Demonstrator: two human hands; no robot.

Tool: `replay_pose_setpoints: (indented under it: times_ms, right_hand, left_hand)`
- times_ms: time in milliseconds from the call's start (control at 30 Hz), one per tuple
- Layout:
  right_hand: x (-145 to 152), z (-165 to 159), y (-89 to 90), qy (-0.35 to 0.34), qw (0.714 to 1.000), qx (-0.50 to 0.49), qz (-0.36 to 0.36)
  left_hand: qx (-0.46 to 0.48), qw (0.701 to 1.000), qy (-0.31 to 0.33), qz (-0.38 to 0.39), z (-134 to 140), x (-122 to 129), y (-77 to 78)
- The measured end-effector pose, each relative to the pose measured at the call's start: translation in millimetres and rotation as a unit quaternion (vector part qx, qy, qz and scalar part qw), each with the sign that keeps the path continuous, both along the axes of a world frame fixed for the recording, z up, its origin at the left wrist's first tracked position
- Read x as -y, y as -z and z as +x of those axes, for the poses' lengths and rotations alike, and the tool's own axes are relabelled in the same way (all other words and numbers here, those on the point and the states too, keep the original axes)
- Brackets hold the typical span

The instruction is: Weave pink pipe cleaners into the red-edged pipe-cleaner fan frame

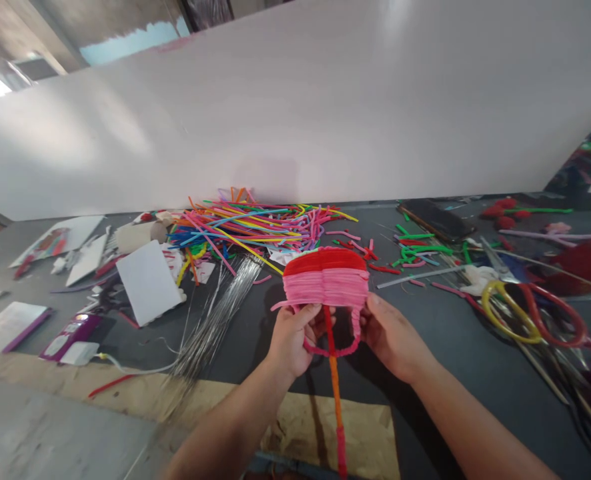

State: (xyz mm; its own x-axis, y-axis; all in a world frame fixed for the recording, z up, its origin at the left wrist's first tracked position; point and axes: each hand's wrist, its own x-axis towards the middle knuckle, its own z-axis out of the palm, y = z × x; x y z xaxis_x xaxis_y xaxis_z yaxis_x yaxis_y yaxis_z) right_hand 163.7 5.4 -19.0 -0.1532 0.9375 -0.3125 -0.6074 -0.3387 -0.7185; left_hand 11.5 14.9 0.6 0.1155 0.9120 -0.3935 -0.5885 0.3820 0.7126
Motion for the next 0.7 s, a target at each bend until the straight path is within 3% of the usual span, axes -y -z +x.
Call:
replay_pose_setpoints:
  times_ms: [100,300,500,700]
  right_hand:
    - [-2,1,2.0,0.022,1.0,-0.018,-0.012]
    - [2,-8,5.6,-0.027,0.998,0.036,0.032]
    - [4,-6,7.6,-0.031,0.997,0.042,0.056]
    - [6,-10,0.4,-0.019,0.993,0.082,0.086]
  left_hand:
    - [-0.002,1.0,0.006,-0.027,-1,-1,-0.6]
    - [0.012,1.0,0.016,-0.021,2,0,1.3]
    - [0.058,0.99,0.091,-0.096,3,0,1.0]
    - [0.017,0.997,0.043,-0.055,8,3,2.9]
